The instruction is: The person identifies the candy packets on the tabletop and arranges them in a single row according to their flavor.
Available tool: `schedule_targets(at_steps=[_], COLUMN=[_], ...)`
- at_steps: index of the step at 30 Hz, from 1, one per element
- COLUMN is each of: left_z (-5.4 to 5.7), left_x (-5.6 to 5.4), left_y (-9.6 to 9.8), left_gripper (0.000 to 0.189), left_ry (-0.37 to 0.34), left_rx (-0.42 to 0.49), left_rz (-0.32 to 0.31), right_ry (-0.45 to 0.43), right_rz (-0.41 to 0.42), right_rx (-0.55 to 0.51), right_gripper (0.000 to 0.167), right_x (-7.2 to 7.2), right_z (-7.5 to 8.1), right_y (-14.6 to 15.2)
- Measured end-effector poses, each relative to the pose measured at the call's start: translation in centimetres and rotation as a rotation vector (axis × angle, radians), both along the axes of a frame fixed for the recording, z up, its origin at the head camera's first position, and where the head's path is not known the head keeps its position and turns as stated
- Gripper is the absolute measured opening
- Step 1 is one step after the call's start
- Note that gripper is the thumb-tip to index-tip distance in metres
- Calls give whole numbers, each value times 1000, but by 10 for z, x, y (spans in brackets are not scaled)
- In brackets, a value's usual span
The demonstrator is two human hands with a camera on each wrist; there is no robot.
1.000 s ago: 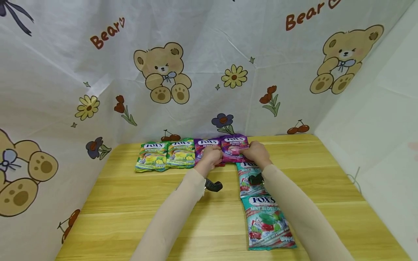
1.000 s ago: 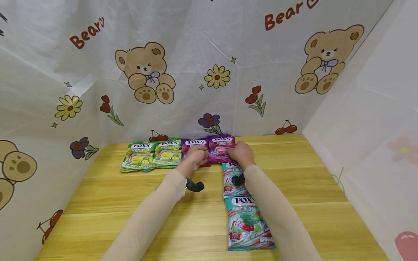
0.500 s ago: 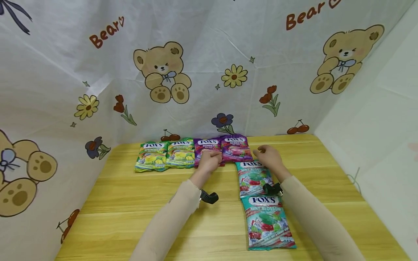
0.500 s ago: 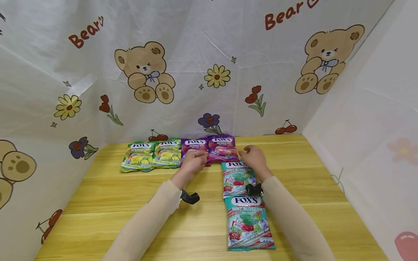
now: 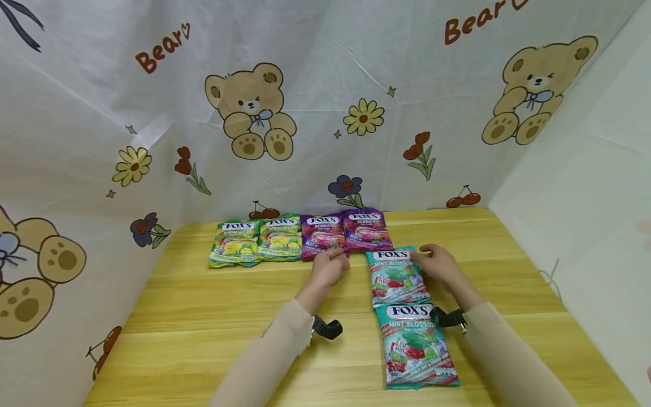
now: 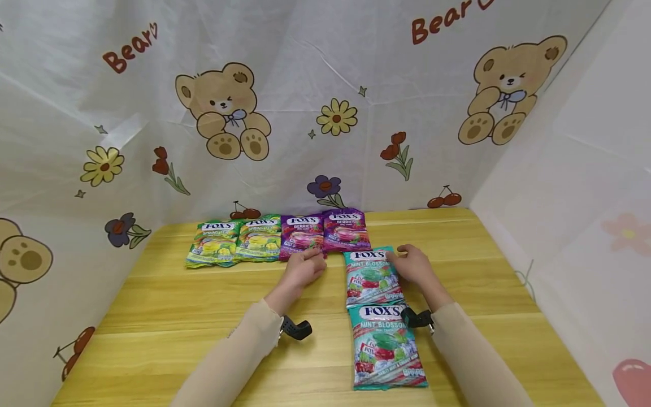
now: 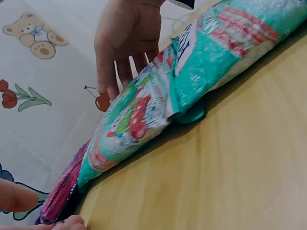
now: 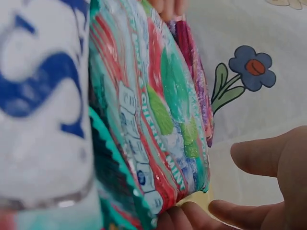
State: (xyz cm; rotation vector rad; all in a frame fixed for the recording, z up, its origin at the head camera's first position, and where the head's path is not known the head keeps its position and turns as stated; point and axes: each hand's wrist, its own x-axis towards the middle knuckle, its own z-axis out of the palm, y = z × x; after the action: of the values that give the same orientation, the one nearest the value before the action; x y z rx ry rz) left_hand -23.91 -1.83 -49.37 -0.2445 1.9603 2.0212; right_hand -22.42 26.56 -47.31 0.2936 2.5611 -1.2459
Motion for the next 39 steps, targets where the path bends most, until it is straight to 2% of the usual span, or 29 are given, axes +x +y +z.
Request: schedule_targets(at_steps=[6, 14, 18, 23, 30, 39], left_z=[-10, -10, -11, -9, -7, -2], left_x=[12, 17, 19, 20, 23, 33], left_y=[12, 35, 44, 52, 54, 47], left_gripper=[55, 51, 51, 54, 55, 59], left_ry=[-50, -131, -115, -98, -122, -133], left_rx=[91, 168, 213, 226, 210, 258], left_rz=[-28, -84, -71, -62, -40, -99], right_ry=[-81, -105, -97, -96, -93, -72], right_rz=[0, -5, 17, 57, 68, 81], right_rx=[-90, -135, -142, -133, -197, -294], right_gripper=[74, 71, 70, 75, 74, 74], right_x=[11, 16, 14, 12, 15, 28], right_z=[2, 2, 0, 0, 0, 4], right_y=[1, -4, -8, -14, -17, -19])
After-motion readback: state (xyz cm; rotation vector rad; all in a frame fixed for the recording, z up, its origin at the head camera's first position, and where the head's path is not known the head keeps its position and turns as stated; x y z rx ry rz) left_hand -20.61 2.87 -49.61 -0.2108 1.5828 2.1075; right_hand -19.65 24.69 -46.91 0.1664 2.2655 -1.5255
